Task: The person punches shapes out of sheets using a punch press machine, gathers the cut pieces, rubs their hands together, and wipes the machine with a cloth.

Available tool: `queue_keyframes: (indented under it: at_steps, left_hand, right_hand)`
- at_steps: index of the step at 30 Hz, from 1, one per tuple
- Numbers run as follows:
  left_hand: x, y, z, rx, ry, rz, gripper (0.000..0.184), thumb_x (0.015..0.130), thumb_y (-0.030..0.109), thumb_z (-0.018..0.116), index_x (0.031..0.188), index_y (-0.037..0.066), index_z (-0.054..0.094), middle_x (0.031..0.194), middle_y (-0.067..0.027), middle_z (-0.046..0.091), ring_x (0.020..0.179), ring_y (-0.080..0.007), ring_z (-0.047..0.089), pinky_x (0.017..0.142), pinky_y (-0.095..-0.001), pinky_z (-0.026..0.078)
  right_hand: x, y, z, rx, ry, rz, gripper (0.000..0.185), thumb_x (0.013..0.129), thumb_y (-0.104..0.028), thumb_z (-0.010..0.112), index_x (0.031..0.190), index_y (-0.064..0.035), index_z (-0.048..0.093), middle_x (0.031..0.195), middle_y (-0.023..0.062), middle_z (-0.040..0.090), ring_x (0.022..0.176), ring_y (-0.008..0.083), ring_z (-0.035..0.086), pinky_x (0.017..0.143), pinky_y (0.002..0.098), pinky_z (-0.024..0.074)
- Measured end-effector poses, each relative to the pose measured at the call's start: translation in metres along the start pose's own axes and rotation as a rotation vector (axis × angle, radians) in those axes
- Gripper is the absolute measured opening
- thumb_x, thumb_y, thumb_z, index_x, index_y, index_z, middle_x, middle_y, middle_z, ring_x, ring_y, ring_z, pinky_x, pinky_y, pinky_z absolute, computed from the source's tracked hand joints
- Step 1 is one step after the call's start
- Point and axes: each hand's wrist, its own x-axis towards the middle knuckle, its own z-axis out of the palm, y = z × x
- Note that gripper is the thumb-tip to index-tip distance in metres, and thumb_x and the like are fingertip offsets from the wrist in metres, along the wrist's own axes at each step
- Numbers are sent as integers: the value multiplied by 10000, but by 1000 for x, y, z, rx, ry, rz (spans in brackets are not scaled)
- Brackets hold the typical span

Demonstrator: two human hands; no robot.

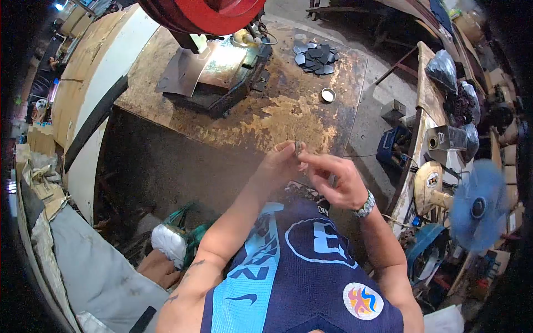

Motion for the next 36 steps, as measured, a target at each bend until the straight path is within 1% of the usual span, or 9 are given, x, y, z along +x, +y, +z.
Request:
queue_keyframes:
  at_steps: [8, 10, 18, 20, 22, 23, 28, 32, 36]
  left_hand:
    - [-7, 1, 19, 57, 142, 34, 311, 958, 356, 656, 1077, 68, 652, 831, -28, 594, 776, -162, 555, 730, -285, 486]
    - [-4, 6, 18, -49, -39, 1, 313, 952, 365, 661, 1059, 70, 656, 813, -25, 595, 762, -160, 549, 733, -293, 488]
    - [-6, 8, 12, 52, -2, 56, 233, 958, 317, 659, 1047, 103, 686, 922, -61, 681, 842, -177, 640, 766, -318, 526]
    - [-5, 13, -5, -98, -51, 9, 172, 964, 254, 650, 1012, 95, 694, 958, -68, 707, 934, -205, 671, 772, -335, 545]
    - [-7, 21, -3, -154, -57, -3, 157, 966, 223, 645, 1011, 85, 704, 981, -73, 718, 915, -207, 681, 762, -334, 551]
    - [-7, 22, -7, -160, -49, 14, 157, 966, 223, 645, 1011, 85, 704, 981, -73, 718, 915, -207, 681, 762, -334, 551]
    - [-22, 59, -17, -146, -44, -25, 115, 975, 151, 628, 1021, 90, 714, 958, -37, 733, 840, -148, 710, 699, -300, 568]
    - [-41, 89, -41, -163, -84, -44, 149, 966, 163, 643, 1069, 92, 723, 1009, -47, 727, 912, -185, 697, 779, -354, 588]
    - [-64, 140, -47, -51, -85, 32, 191, 955, 165, 657, 1072, 15, 679, 976, -92, 697, 846, -190, 673, 758, -322, 565]
  right_hand:
    - [10, -6, 2, -20, 34, -21, 486, 828, 32, 590, 1302, -72, 617, 866, 106, 686, 712, 241, 657, 679, 337, 534]
    - [2, -12, 2, -63, -58, -43, 481, 821, 31, 591, 1289, -77, 621, 865, 119, 678, 741, 258, 670, 684, 359, 539]
    - [22, -13, 5, -105, 24, -27, 492, 832, 37, 586, 1309, -82, 618, 869, 114, 683, 698, 246, 661, 669, 350, 534]
    - [19, -19, 10, -112, -24, -48, 494, 830, 37, 583, 1311, -72, 613, 863, 113, 681, 691, 245, 656, 657, 342, 529]
    - [25, -28, 10, -165, -71, 25, 488, 825, 39, 583, 1300, -68, 620, 843, 108, 671, 680, 240, 646, 651, 331, 524]
    - [29, -23, 14, -155, -36, 39, 502, 797, 63, 587, 1283, -53, 636, 772, 61, 619, 666, 166, 604, 637, 285, 489]
    - [51, -35, 46, -174, 4, 50, 476, 805, 55, 600, 1267, -50, 642, 771, 58, 625, 653, 164, 600, 631, 279, 485]
    - [74, -47, 74, -170, -28, 120, 465, 806, 62, 601, 1254, -53, 644, 769, 97, 622, 650, 203, 613, 628, 308, 501]
    - [88, -63, 93, -185, -146, 95, 450, 812, 41, 616, 1252, -48, 643, 787, 89, 635, 665, 196, 623, 635, 305, 505]
